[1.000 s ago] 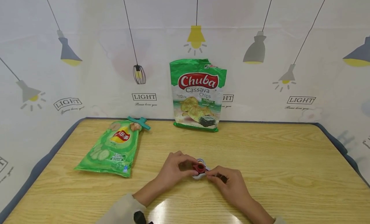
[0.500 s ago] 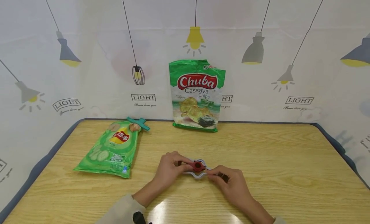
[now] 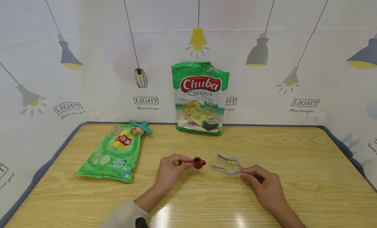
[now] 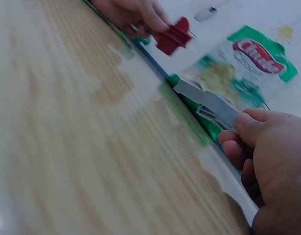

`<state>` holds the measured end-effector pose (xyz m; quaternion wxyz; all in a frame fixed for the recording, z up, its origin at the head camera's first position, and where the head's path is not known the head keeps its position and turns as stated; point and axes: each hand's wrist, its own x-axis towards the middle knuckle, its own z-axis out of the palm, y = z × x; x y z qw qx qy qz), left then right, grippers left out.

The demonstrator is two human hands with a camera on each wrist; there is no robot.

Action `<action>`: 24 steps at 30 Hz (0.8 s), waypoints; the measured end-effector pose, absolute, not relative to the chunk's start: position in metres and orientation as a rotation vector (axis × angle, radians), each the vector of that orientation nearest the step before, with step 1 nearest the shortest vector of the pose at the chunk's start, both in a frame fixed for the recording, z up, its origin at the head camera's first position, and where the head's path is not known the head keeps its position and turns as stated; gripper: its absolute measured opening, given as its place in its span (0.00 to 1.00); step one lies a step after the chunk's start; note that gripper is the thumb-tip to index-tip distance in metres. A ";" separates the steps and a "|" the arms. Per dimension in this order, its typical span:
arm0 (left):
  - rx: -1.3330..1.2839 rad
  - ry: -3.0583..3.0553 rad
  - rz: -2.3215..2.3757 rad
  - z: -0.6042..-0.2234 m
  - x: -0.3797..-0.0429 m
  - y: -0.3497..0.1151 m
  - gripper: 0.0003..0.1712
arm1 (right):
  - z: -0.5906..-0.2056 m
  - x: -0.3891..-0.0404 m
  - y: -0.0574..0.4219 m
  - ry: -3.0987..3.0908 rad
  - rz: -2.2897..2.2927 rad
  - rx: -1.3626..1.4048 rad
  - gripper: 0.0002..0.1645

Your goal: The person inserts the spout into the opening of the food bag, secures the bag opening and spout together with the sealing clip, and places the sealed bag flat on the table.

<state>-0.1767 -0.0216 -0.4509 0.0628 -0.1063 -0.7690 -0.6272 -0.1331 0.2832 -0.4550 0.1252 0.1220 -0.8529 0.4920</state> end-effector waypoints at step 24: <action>-0.408 -2.492 -1.796 -0.454 -0.179 -0.021 0.03 | -0.456 -0.135 0.365 -2.571 0.809 0.083 0.09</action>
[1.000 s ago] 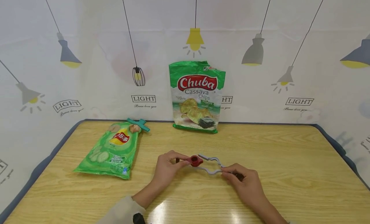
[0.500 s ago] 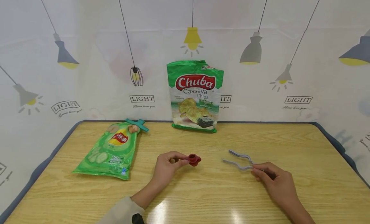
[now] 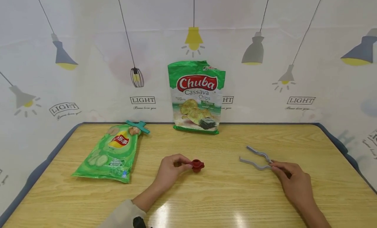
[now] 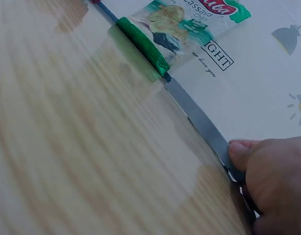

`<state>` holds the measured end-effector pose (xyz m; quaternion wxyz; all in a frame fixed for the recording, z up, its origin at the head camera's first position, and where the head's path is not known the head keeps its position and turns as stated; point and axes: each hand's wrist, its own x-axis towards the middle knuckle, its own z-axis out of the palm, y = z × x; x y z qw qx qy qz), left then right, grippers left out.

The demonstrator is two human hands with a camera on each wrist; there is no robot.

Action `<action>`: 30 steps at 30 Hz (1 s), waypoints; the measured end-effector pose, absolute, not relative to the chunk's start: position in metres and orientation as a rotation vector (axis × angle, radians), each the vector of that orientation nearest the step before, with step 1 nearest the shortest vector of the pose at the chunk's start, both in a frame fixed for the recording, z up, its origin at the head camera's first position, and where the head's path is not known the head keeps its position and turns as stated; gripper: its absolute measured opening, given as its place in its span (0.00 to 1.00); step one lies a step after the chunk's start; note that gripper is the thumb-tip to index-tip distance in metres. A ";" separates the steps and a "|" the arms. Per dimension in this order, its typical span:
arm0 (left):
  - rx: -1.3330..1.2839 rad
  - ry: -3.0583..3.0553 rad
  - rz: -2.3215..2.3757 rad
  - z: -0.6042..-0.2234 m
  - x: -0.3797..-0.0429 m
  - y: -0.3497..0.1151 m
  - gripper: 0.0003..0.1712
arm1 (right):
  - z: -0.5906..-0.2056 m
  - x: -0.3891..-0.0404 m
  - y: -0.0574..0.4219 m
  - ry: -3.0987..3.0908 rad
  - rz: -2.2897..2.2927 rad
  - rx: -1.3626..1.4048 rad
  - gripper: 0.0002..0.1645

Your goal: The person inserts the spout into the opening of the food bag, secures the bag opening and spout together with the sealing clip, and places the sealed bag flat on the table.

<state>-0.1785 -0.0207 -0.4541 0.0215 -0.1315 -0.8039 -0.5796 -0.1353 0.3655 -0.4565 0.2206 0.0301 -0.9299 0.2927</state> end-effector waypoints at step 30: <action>-0.476 -2.631 -1.809 -0.450 -0.191 -0.026 0.11 | -0.450 -0.130 0.302 -2.309 1.354 0.236 0.14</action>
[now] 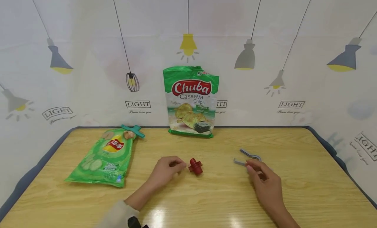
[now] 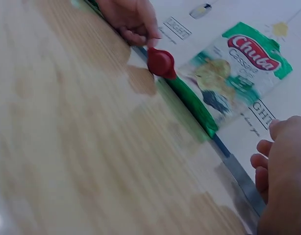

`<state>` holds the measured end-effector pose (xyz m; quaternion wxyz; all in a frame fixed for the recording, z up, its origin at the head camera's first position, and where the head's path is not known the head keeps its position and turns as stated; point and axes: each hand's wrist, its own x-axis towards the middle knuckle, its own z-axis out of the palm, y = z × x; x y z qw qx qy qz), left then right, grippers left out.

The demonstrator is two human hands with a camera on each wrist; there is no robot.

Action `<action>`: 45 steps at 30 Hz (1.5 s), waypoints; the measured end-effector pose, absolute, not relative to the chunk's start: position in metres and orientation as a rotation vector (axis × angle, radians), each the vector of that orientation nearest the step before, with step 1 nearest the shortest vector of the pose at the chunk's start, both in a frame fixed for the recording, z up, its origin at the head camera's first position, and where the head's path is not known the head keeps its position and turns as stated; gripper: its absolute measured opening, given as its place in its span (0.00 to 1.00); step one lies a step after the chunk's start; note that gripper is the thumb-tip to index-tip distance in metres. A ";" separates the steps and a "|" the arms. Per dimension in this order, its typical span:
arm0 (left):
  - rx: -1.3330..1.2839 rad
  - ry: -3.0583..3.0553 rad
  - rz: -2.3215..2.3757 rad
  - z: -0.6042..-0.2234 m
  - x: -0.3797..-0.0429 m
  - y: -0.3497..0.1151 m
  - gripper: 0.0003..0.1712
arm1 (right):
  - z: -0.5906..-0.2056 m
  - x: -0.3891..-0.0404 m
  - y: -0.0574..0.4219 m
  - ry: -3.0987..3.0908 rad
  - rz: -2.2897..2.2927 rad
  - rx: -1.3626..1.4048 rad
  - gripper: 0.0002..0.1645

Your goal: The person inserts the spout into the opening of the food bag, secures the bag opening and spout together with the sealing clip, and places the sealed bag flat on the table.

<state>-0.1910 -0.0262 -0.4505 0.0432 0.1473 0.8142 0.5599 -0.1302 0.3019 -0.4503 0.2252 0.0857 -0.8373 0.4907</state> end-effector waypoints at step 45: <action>0.498 2.666 2.199 -0.459 -0.305 -0.026 0.30 | -0.460 -0.182 0.216 -2.256 0.895 1.369 0.24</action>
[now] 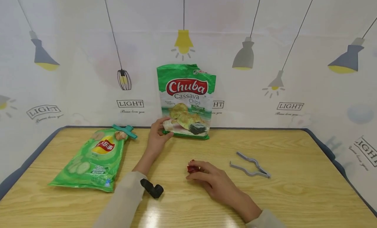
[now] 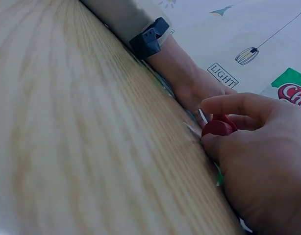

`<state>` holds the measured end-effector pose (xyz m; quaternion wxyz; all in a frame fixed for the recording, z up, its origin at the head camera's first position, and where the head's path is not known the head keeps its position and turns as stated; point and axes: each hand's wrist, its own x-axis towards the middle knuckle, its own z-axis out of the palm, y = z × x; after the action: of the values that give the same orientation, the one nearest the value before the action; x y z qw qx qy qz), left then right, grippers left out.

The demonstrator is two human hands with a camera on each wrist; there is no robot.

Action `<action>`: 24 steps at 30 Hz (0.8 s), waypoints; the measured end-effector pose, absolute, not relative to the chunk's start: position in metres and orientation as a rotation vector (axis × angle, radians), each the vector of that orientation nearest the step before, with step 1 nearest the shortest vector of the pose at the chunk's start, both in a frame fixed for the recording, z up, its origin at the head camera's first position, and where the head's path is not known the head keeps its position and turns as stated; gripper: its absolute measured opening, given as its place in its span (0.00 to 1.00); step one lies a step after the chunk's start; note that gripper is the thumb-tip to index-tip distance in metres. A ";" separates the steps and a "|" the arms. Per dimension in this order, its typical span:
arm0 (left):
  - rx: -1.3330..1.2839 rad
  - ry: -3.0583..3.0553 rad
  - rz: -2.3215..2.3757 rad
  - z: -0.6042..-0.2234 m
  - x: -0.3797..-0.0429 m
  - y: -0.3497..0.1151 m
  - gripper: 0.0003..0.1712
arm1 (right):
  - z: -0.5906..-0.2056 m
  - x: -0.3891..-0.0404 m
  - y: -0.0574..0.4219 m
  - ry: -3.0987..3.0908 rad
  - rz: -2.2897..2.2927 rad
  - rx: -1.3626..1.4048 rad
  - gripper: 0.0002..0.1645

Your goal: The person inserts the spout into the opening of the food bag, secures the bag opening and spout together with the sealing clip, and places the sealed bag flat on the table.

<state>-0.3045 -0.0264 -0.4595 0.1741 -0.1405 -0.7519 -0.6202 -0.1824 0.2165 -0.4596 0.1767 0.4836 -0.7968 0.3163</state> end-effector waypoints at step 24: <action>-0.559 -2.323 -1.594 -0.458 -0.297 -0.027 0.15 | -0.459 -0.183 0.220 -2.404 0.932 1.208 0.29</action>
<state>-0.2972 -0.0269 -0.4578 0.1342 -0.1928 -0.8015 -0.5500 -0.1833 0.2205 -0.4589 0.1468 0.4197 -0.8352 0.3237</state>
